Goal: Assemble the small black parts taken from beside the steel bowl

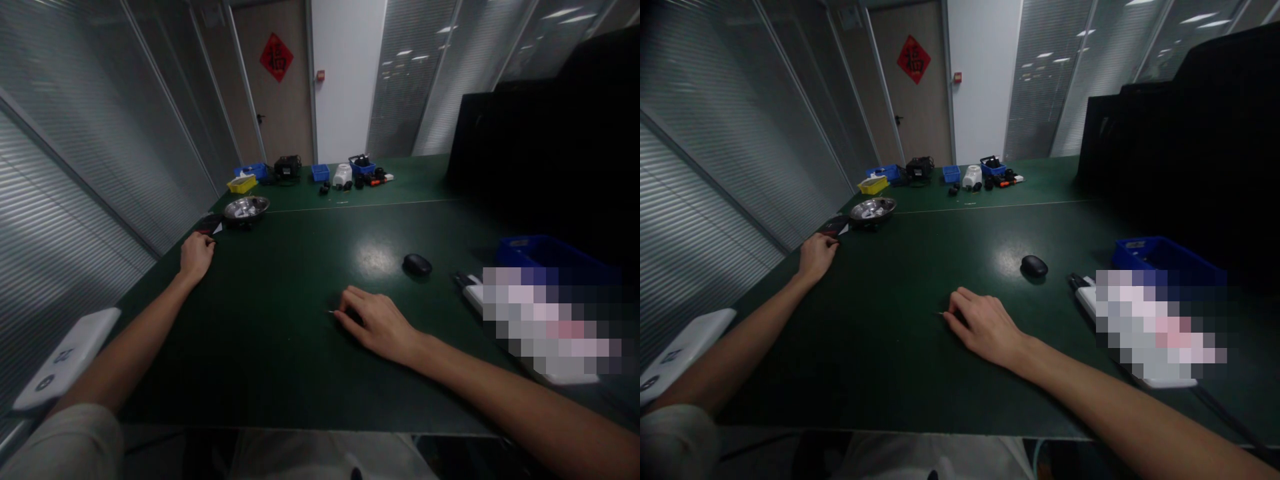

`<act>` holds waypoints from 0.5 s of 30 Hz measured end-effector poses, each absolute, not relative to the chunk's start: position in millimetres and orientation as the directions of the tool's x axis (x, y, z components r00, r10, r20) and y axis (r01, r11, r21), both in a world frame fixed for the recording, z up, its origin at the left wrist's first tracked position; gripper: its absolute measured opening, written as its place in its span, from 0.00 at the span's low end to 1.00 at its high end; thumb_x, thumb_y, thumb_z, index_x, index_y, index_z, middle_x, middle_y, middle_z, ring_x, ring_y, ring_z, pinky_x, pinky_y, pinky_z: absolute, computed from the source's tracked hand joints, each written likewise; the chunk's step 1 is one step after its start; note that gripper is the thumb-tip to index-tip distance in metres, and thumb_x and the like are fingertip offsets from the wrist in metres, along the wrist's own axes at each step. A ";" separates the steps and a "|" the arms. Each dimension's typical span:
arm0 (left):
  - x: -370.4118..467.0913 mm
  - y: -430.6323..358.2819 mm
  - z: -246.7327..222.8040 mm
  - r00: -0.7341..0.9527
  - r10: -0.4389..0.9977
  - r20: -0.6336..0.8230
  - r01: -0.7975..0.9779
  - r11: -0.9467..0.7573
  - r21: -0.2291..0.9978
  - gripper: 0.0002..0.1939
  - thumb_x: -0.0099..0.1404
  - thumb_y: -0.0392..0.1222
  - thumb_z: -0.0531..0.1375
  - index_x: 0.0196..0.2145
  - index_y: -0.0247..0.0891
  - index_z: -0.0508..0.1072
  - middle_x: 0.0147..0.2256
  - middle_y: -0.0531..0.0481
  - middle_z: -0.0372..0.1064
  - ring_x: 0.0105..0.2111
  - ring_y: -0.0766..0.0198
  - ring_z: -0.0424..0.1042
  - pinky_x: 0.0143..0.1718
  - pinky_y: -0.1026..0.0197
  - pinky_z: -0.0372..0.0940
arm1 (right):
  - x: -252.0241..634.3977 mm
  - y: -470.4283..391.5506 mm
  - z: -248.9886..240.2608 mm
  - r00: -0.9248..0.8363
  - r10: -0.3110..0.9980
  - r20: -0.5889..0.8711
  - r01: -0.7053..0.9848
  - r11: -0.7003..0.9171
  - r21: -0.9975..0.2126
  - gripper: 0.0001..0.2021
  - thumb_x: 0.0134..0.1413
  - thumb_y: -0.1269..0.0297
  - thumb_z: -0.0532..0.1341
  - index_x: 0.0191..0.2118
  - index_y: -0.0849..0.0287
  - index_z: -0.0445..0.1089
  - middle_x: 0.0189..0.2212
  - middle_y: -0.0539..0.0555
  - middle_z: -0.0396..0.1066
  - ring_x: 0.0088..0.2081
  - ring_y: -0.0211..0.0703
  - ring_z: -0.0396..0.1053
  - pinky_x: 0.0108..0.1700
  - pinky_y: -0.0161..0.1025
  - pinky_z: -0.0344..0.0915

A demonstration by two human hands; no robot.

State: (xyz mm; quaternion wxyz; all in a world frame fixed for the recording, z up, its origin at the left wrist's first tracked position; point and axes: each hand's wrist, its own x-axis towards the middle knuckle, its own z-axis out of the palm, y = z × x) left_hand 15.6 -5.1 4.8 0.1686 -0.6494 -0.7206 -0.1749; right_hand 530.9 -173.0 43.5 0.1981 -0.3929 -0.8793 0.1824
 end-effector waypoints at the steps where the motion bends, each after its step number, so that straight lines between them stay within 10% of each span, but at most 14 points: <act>1: 16.4 -5.8 4.7 -0.106 0.875 0.473 0.994 0.109 0.022 0.16 0.70 0.43 0.55 0.45 0.34 0.80 0.49 0.36 0.72 0.49 0.45 0.71 0.52 0.48 0.67 | 530.8 -173.0 43.4 -0.613 0.763 0.205 0.618 0.625 -0.477 0.08 0.72 0.60 0.57 0.41 0.56 0.67 0.38 0.51 0.70 0.32 0.38 0.67 0.32 0.37 0.58; 15: 19.9 -7.6 8.6 -0.093 0.876 0.474 0.992 0.121 -0.029 0.17 0.71 0.43 0.54 0.45 0.34 0.81 0.48 0.36 0.74 0.48 0.44 0.71 0.51 0.47 0.67 | 530.2 -173.9 45.6 -0.616 0.760 0.206 0.618 0.629 -0.472 0.07 0.72 0.60 0.57 0.41 0.56 0.67 0.38 0.50 0.69 0.32 0.39 0.67 0.33 0.38 0.58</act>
